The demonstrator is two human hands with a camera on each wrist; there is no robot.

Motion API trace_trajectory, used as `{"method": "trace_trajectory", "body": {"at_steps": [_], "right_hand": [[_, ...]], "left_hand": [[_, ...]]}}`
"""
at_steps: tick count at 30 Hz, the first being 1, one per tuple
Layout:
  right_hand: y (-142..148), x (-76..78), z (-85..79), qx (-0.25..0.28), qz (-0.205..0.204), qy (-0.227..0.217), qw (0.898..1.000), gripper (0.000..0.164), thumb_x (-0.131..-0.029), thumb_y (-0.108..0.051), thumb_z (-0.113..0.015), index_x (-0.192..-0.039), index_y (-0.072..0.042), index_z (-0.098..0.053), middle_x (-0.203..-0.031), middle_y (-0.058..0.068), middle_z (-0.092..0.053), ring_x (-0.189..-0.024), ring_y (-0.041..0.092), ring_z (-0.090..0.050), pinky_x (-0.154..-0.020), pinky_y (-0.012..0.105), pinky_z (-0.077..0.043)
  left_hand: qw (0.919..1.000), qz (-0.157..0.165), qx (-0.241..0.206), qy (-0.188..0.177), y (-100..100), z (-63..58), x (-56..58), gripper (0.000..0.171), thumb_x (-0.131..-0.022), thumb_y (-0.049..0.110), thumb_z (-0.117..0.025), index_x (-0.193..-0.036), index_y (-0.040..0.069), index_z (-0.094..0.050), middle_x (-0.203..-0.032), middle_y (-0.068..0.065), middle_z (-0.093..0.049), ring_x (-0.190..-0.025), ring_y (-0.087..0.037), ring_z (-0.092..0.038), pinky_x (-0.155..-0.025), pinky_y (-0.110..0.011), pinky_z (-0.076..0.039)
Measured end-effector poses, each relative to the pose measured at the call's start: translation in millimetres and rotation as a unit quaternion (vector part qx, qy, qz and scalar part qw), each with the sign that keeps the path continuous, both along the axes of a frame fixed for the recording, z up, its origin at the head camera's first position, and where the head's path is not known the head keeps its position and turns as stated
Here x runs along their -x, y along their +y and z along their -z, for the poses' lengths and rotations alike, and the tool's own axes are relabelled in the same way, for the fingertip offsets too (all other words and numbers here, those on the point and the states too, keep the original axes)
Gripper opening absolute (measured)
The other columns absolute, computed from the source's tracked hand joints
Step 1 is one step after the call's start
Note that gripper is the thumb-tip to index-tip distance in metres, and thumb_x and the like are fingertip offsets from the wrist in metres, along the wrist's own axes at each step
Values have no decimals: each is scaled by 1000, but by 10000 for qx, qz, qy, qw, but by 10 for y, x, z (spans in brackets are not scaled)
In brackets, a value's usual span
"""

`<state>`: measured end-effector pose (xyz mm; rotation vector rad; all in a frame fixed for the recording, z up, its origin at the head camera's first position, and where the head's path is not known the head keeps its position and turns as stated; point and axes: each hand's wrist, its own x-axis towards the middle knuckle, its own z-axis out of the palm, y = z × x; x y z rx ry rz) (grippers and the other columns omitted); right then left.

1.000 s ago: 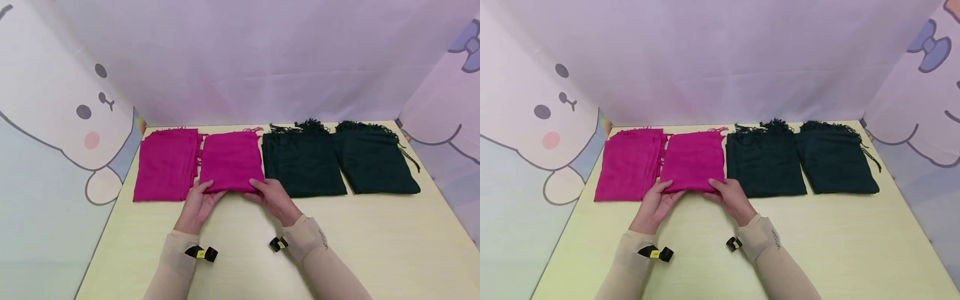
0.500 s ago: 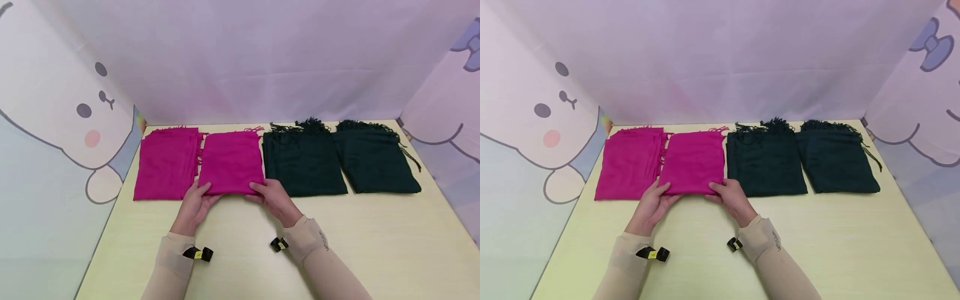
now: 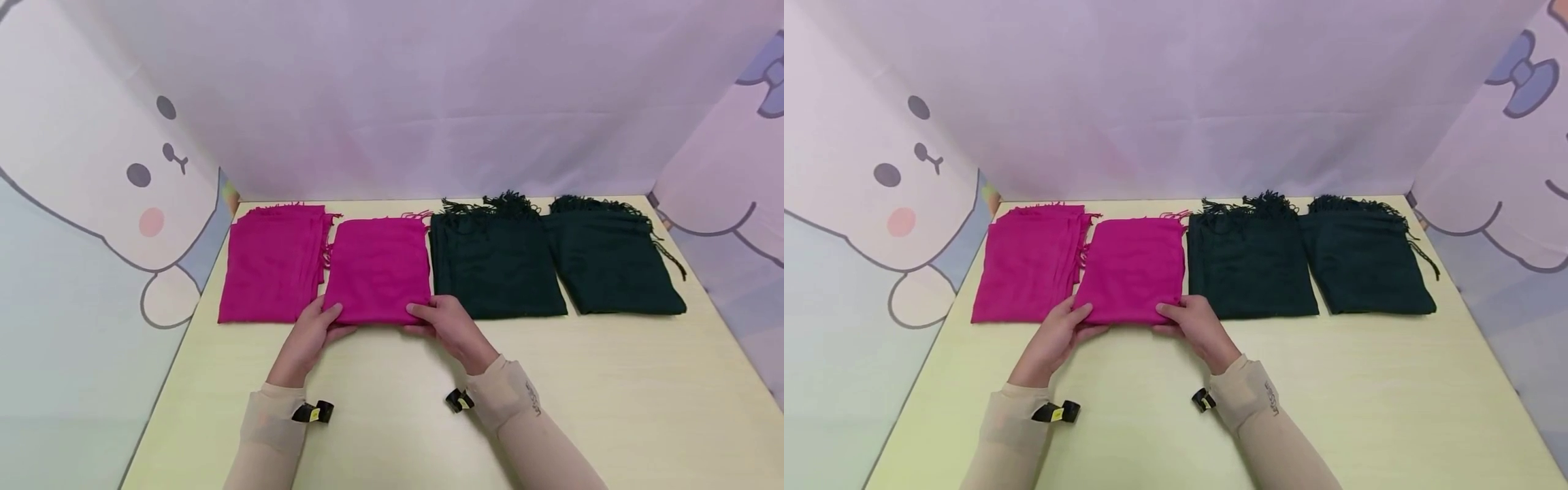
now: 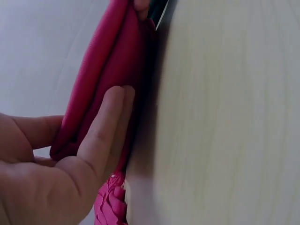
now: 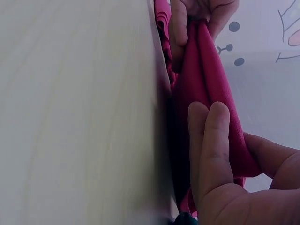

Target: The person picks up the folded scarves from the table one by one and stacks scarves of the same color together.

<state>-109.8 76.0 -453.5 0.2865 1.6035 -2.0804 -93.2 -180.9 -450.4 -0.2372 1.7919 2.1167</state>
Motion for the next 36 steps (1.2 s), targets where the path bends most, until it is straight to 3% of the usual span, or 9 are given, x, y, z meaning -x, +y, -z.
{"method": "trace_trajectory", "body": {"at_steps": [13, 21, 28, 36], "right_hand": [[36, -60, 19, -299, -359, 26, 9989, 31, -95, -7, -67, -116, 15, -61, -106, 19, -66, -87, 25, -74, -83, 38, -58], [65, -113, 17, -592, -548, -19, 9967, 26, -94, -7, -68, -109, 13, -63, -99, 18, -66, -83, 30, -74, -80, 36, -59], [81, -128, 2, -653, -767, 103, 9949, 26, -95, -8, -67, -109, 13, -62, -98, 17, -66, -85, 33, -74, -82, 38, -59], [89, -140, 4, -728, -927, 165, 9929, 26, -95, -9, -67, -110, 13, -63, -97, 16, -68, -83, 31, -75, -81, 36, -59]], "left_hand": [[9970, 398, 661, 23, -45, 22, -94, 45, -107, 7, -40, -150, 1, -30, -145, -21, -45, -119, -29, -62, -94, -39, -54], [9945, 501, 916, 27, -51, -4, -154, 45, -106, 6, -42, -148, -5, -31, -142, -25, -46, -115, -32, -64, -93, -41, -55], [9929, 604, 1023, 67, -72, -21, -178, 45, -106, 6, -42, -148, -3, -31, -142, -24, -48, -111, -30, -67, -93, -39, -55], [9875, 727, 1396, 54, -108, -56, -202, 43, -105, 10, -46, -145, -2, -37, -139, -23, -53, -100, -35, -71, -102, -40, -49]]}}
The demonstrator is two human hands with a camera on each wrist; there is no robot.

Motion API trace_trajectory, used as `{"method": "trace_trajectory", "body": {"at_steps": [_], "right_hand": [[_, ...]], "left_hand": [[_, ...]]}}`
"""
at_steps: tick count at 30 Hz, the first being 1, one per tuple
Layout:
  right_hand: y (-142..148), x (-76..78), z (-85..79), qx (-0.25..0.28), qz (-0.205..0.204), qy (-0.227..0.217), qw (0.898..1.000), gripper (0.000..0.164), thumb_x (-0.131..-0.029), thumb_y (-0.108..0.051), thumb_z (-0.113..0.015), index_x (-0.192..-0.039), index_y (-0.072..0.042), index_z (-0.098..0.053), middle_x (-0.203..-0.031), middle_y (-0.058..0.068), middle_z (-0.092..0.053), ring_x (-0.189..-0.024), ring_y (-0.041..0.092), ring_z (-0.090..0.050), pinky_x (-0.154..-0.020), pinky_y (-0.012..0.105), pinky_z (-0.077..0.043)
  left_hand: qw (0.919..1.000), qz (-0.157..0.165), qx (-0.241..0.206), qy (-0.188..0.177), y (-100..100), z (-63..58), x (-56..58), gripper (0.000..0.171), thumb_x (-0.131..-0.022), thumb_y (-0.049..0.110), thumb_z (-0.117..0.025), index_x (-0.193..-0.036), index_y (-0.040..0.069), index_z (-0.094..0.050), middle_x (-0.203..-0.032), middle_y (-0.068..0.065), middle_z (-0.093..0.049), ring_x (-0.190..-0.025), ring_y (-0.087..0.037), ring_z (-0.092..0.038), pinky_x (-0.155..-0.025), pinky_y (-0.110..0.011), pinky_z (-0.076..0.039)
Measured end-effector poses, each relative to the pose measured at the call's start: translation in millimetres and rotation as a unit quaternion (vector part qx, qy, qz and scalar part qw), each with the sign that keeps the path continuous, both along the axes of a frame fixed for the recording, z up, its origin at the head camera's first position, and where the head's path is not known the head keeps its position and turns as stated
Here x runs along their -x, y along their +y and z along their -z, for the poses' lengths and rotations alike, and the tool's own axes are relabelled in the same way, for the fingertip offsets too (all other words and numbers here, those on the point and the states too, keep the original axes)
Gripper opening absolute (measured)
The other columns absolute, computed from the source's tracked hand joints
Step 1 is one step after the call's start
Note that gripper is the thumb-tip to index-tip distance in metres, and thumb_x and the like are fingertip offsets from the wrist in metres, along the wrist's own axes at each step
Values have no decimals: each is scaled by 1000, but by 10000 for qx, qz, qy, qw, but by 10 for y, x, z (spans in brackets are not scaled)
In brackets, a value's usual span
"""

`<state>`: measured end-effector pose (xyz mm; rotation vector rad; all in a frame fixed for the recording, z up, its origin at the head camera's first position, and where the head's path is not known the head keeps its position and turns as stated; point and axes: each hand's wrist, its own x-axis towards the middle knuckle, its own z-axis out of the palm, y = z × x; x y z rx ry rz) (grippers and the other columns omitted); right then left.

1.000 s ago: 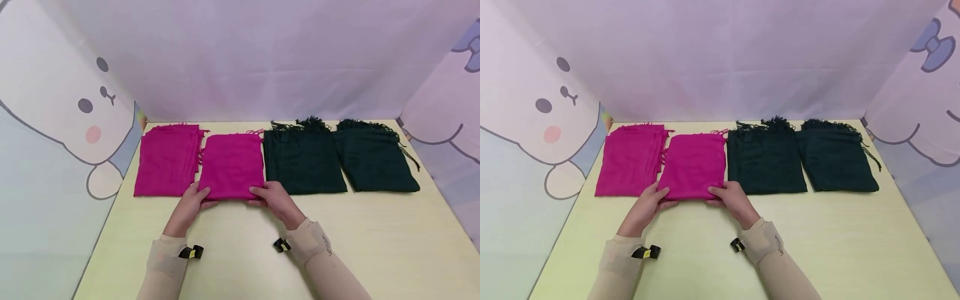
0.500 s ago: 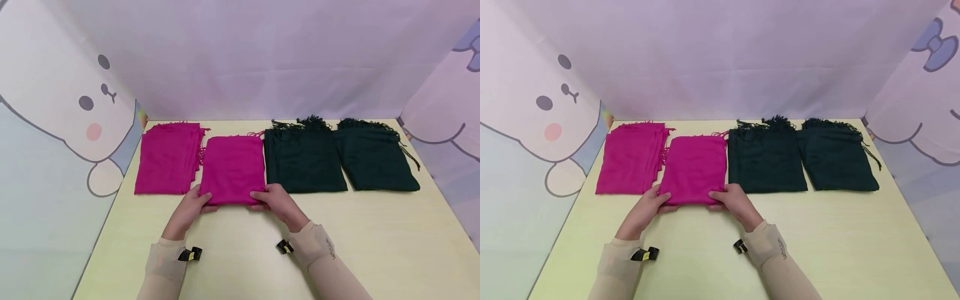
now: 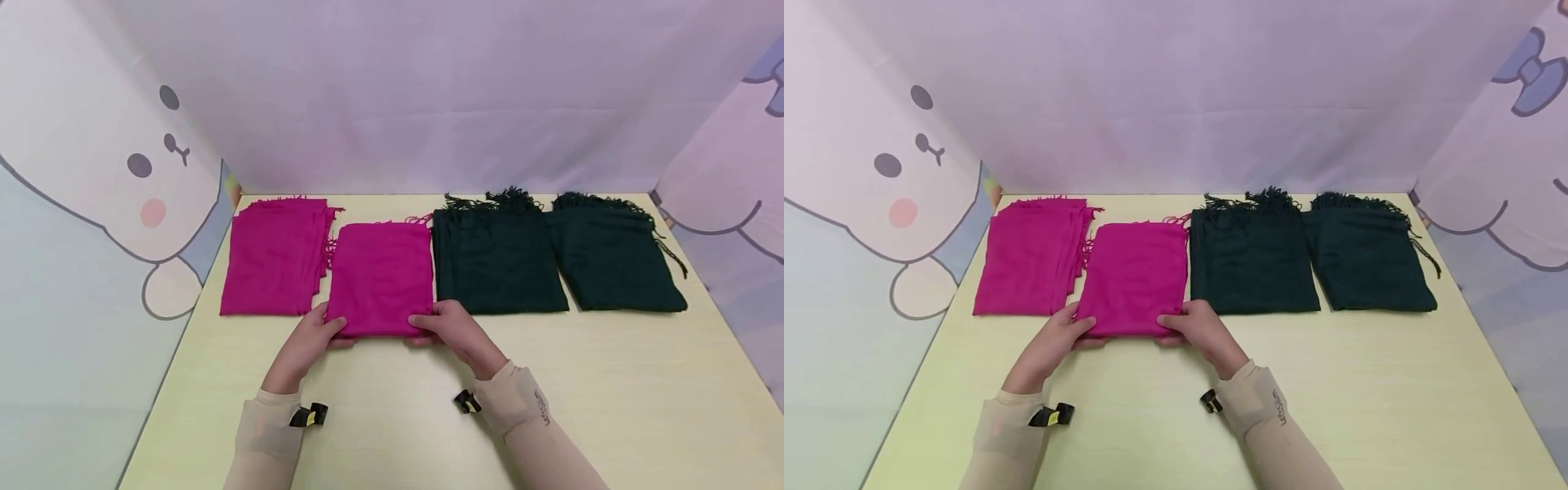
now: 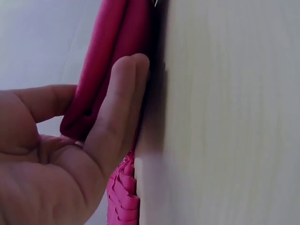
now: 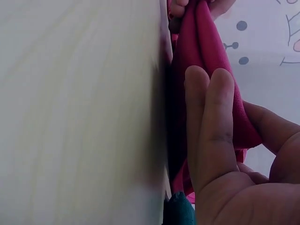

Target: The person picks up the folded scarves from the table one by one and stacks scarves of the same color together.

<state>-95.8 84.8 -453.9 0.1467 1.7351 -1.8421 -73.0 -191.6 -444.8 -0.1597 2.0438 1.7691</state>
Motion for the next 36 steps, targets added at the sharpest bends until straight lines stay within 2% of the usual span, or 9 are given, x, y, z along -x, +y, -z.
{"method": "trace_trajectory", "body": {"at_steps": [5, 11, 13, 16, 18, 20, 25, 34, 36], "right_hand": [[29, 0, -5, -291, -135, 186, 9993, 27, -95, -12, -68, -108, 11, -66, -93, 16, -72, -83, 32, -75, -79, 35, -60], [88, -15, -75, -1372, -193, 647, 9882, 27, -93, -26, -71, -95, 2, -73, -82, 14, -72, -74, 28, -74, -75, 32, -60], [109, -28, -124, -2147, -290, 1018, 9709, 32, -94, -33, -70, -82, -3, -73, -73, 10, -70, -66, 25, -72, -70, 31, -59], [130, -57, -225, -3337, -490, 1485, 9296, 44, -95, -41, -65, -67, -7, -69, -61, 7, -66, -56, 21, -64, -61, 31, -52], [131, -87, -291, -3895, -595, 1653, 9041, 50, -97, -44, -62, -62, -8, -66, -56, 5, -63, -52, 20, -59, -57, 32, -47], [118, -115, -338, -4057, -647, 1703, 8957, 51, -97, -45, -61, -62, -8, -66, -55, 4, -62, -51, 19, -57, -56, 32, -46], [6, -158, -360, -4006, -733, 2043, 8901, 51, -97, -44, -62, -58, -11, -60, -51, 0, -58, -47, 17, -56, -53, 31, -44], [-126, -195, -395, -4438, -627, 2692, 8525, 55, -98, -39, -62, -52, -11, -50, -46, -3, -50, -42, 15, -50, -47, 29, -39], [-127, -208, -414, -4583, -558, 2805, 8415, 55, -98, -38, -62, -52, -11, -49, -45, -4, -48, -41, 13, -47, -46, 29, -37]], "left_hand": [[9965, 43, 796, 246, -123, -43, 26, 41, -105, 19, -51, -139, -3, -50, -127, -21, -63, -92, -27, -73, -98, -38, -52], [9761, -772, 1724, 1079, -578, -216, 138, 42, -105, 27, -52, -137, -1, -55, -122, -22, -64, -105, -30, -66, -89, -37, -56], [9576, -1231, 2291, 1237, -781, -285, 174, 44, -105, 30, -50, -139, 3, -54, -130, -20, -60, -116, -33, -59, -96, -43, -51], [9202, -1660, 3355, 1147, -1104, -341, 217, 50, -104, 33, -48, -145, 4, -49, -141, -24, -51, -128, -40, -48, -102, -54, -42], [9056, -1584, 3850, 814, -1303, -327, 231, 59, -103, 35, -45, -148, -2, -41, -144, -32, -44, -132, -48, -40, -106, -61, -36], [8990, -1310, 4163, 372, -1457, -293, 246, 70, -103, 42, -42, -151, -8, -30, -145, -36, -40, -132, -53, -38, -106, -63, -34], [9079, -983, 4062, -319, -1613, -188, 296, 89, -100, 57, -38, -150, -14, -19, -146, -36, -38, -131, -52, -38, -108, -62, -34], [9445, -1584, 2864, -278, -1630, -70, 414, 68, -102, 47, -44, -141, -8, -40, -135, -23, -45, -113, -32, -44, -92, -42, -41], [9572, -1890, 2174, -278, -1612, -62, 450, 64, -102, 45, -47, -141, -5, -39, -131, -16, -47, -109, -23, -48, -90, -33, -43]]}}
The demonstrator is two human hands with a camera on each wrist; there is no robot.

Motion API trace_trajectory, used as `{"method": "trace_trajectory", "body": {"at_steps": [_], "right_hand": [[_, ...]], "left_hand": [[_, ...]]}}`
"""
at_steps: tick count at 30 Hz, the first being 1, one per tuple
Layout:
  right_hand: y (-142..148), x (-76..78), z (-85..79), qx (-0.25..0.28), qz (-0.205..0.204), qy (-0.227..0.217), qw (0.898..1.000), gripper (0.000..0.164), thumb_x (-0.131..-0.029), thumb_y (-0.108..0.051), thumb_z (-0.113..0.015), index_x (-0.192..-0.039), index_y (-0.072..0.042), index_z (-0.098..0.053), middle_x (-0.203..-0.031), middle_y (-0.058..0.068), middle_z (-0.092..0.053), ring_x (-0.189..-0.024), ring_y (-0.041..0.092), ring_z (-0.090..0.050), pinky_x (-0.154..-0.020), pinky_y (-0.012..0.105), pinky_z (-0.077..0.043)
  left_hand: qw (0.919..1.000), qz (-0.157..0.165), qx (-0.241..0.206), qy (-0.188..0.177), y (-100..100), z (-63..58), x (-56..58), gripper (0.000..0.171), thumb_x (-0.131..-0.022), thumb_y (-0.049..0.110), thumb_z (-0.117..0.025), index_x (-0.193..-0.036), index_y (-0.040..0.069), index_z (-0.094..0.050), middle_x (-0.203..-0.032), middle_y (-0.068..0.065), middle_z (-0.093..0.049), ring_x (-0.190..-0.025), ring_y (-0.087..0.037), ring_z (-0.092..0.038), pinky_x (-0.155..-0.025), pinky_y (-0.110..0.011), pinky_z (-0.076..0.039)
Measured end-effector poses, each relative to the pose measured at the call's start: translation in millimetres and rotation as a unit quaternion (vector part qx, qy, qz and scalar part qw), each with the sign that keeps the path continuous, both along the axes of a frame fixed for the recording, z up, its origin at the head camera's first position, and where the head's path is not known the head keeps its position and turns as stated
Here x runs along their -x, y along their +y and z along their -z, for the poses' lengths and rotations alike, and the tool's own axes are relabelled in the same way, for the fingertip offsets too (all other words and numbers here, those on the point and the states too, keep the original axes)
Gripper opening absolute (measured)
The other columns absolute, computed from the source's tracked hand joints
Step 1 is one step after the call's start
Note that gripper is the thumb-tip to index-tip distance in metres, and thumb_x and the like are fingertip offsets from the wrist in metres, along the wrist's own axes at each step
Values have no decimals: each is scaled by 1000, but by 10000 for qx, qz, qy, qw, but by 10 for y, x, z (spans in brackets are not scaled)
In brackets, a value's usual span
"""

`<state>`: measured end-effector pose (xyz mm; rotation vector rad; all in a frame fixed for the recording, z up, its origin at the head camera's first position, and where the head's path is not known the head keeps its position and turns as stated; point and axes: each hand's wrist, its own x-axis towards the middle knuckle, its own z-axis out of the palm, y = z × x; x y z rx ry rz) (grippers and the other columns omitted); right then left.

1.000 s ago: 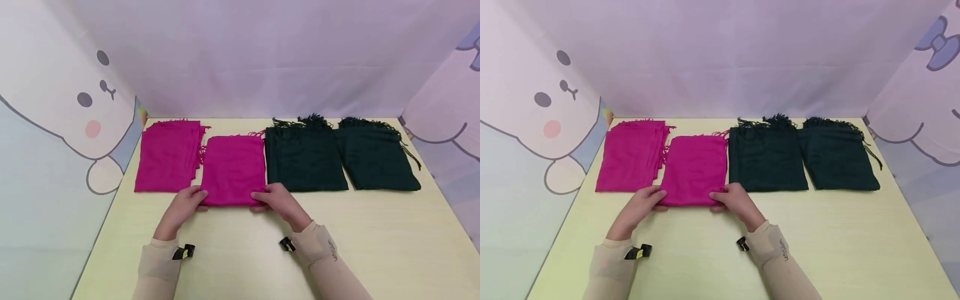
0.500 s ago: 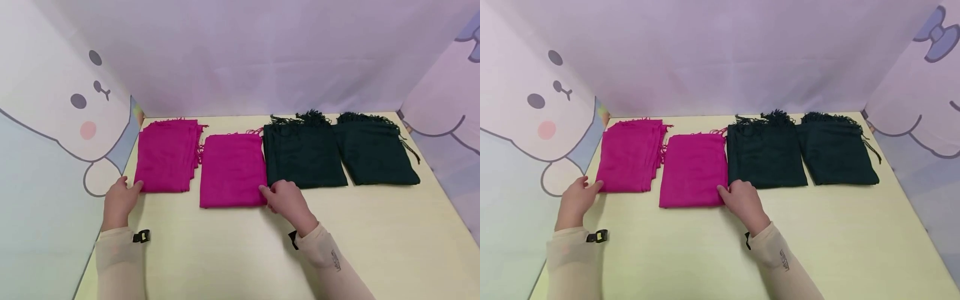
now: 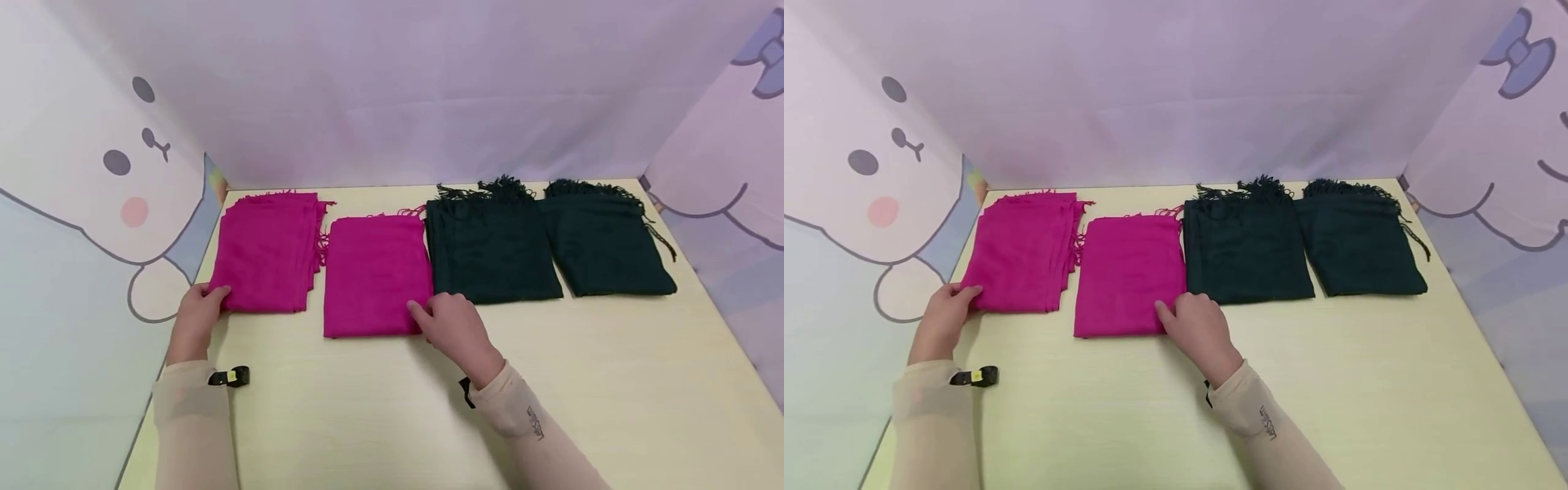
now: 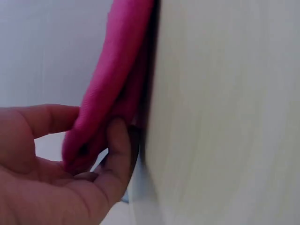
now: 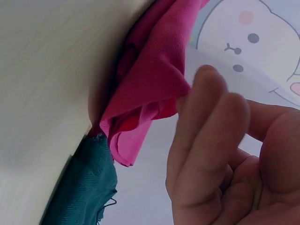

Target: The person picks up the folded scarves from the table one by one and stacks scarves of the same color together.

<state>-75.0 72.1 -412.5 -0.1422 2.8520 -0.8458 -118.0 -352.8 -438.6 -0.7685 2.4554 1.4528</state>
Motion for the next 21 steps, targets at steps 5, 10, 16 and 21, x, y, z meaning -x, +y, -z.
{"method": "trace_trajectory", "body": {"at_steps": [5, 10, 16, 21], "right_hand": [[-38, -16, -32, -208, 15, 236, 9995, 54, -98, -39, -61, -53, -13, -46, -46, -2, -40, -42, 12, -37, -45, 28, -33], [-97, -51, -29, 316, -231, -225, 9990, 50, -98, -41, -61, -55, -15, -52, -47, -5, -50, -42, 14, -48, -49, 30, -41], [-205, -67, 31, 1051, -624, -710, 9900, 51, -98, -43, -62, -56, -15, -54, -48, -7, -55, -44, 14, -54, -55, 32, -46], [-276, -47, 76, 1390, -867, -887, 9825, 49, -98, -41, -62, -58, -14, -57, -51, -5, -58, -46, 14, -57, -56, 33, -49]], "left_hand": [[9686, -983, -2232, 485, -5, 9, 82, 70, -97, 36, -64, -149, 3, -32, -115, 1, -52, -91, -5, -58, -74, -17, -53], [9706, -1220, -2043, 369, 46, 46, 138, 73, -97, 40, -63, -155, 8, -33, -128, -3, -52, -102, -7, -56, -83, -17, -53], [9697, -1005, -2093, 761, 137, 13, 178, 64, -100, 37, -59, -150, 8, -33, -134, -5, -48, -111, -12, -54, -87, -17, -52], [9518, -1151, -2745, 741, 155, 2, 190, 61, -99, 28, -62, -146, 10, -28, -120, 4, -48, -105, -10, -55, -75, -16, -54]]}}
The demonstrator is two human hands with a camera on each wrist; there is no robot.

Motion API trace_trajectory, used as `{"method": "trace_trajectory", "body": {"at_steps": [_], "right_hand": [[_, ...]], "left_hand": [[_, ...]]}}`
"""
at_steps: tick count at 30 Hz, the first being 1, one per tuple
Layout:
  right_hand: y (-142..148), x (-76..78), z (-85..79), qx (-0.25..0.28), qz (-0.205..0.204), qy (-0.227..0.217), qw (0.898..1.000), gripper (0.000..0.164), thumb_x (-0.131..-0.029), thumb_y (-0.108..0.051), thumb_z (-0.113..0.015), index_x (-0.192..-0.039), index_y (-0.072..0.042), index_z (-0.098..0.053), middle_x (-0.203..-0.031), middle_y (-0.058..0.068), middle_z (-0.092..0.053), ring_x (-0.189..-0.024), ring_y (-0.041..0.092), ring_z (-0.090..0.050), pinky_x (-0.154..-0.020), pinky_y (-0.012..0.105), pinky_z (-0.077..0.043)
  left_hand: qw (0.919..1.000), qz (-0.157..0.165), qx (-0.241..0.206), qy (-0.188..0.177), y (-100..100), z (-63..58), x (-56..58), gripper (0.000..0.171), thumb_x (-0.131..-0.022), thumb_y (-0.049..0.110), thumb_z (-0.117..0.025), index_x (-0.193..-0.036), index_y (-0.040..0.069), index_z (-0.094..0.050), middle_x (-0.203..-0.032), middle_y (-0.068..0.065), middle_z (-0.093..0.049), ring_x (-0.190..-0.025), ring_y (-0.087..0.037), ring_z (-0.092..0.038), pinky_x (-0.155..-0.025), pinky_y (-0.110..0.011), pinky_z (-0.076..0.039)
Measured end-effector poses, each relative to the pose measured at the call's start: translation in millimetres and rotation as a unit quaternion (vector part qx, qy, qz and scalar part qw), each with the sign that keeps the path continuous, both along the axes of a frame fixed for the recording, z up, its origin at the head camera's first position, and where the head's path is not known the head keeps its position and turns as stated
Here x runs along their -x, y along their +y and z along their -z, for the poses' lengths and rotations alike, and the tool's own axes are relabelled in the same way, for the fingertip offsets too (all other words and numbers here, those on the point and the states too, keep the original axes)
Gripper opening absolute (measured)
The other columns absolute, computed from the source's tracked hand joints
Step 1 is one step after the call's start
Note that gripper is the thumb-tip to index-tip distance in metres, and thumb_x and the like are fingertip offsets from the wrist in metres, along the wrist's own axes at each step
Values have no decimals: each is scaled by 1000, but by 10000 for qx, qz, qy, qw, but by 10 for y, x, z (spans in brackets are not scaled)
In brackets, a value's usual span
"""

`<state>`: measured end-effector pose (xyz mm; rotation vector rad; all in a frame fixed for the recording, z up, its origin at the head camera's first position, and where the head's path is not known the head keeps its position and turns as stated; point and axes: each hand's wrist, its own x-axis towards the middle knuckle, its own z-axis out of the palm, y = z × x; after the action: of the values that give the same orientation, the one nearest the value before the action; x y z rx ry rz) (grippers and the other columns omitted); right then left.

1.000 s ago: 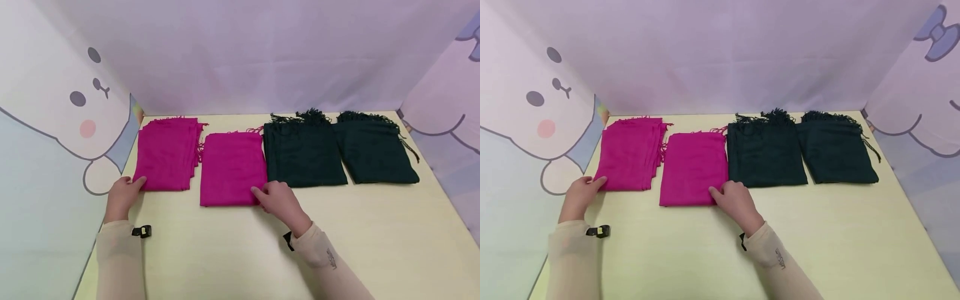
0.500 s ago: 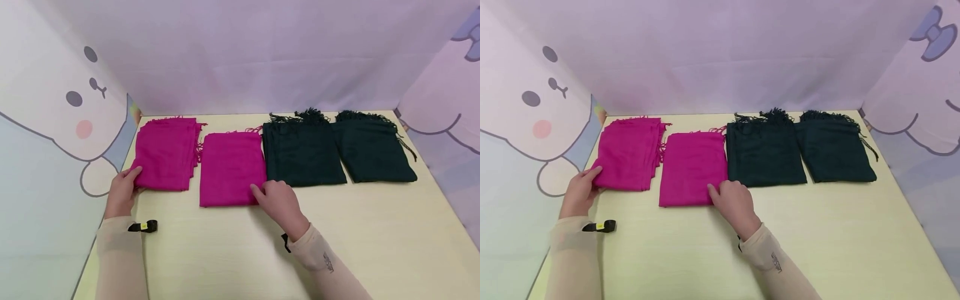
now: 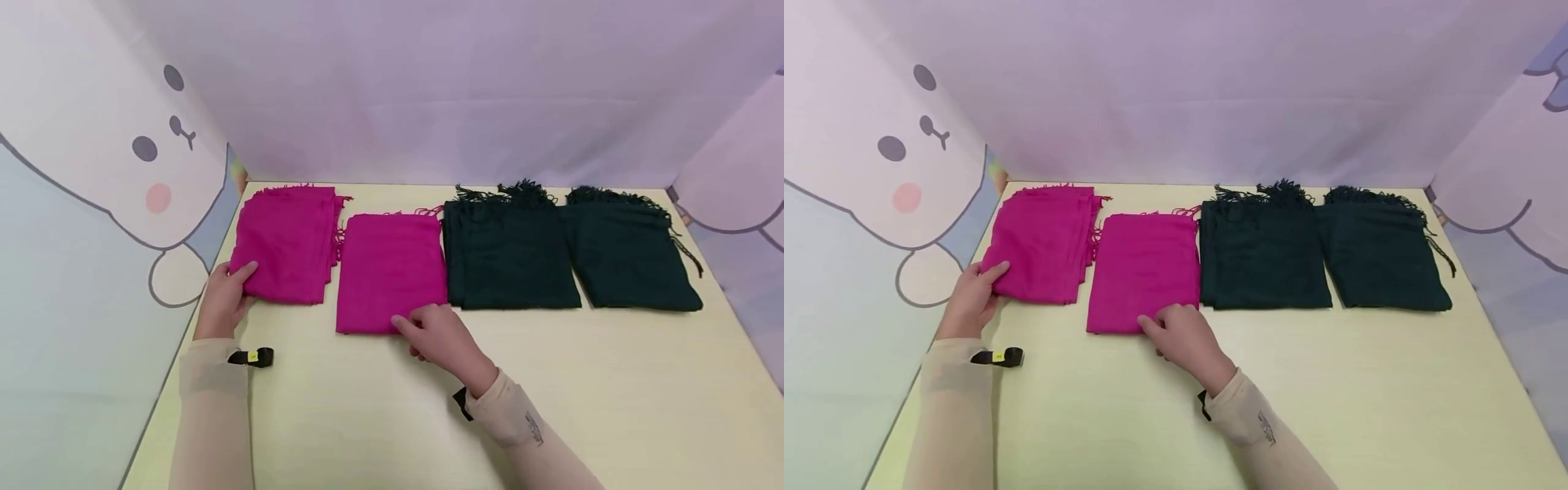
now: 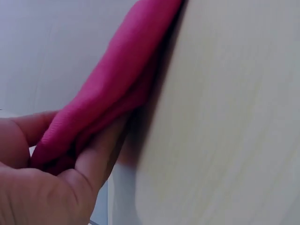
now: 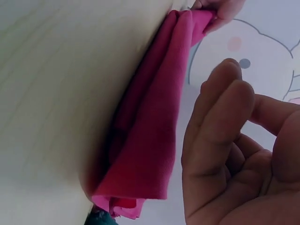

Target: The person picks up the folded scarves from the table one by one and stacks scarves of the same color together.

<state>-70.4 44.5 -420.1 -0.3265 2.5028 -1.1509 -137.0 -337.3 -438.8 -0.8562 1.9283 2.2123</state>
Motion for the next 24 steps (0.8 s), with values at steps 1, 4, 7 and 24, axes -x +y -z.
{"method": "trace_trajectory", "body": {"at_steps": [1, 4, 7, 24], "right_hand": [[-12, 9, 12, 98, -62, -67, 9999, 47, -98, -40, -61, -60, -14, -58, -53, -5, -60, -47, 14, -58, -56, 33, -50], [-80, 61, 45, 563, -325, -380, 9972, 38, -99, -36, -62, -71, -11, -67, -63, -1, -66, -56, 16, -63, -59, 32, -55], [-232, 158, 84, 1104, -535, -666, 9902, 28, -99, -32, -63, -88, -9, -73, -77, 1, -71, -68, 18, -69, -65, 31, -58], [-1439, 785, 223, 4362, 1596, -3528, 8123, 52, -98, -20, -64, -137, 9, -44, -119, 19, -59, -117, 28, -61, -104, 43, -48]], "left_hand": [[10000, -6, -19, -31, 5, 6, 3, 60, -100, 26, -61, -147, 10, -27, -119, 4, -47, -105, -10, -54, -74, -16, -54], [9999, -14, -20, -107, 11, 26, 0, 61, -102, 24, -56, -151, 8, -23, -121, 4, -46, -106, -11, -54, -75, -17, -55], [9996, -83, -245, -60, 3, 41, -19, 63, -103, 21, -54, -154, 6, -21, -121, 2, -48, -105, -11, -55, -75, -18, -56], [9496, -734, -2899, 937, 31, 30, -104, 67, -101, -1, -51, -157, 9, -14, -137, -3, -40, -116, -15, -57, -86, -30, -57]]}}
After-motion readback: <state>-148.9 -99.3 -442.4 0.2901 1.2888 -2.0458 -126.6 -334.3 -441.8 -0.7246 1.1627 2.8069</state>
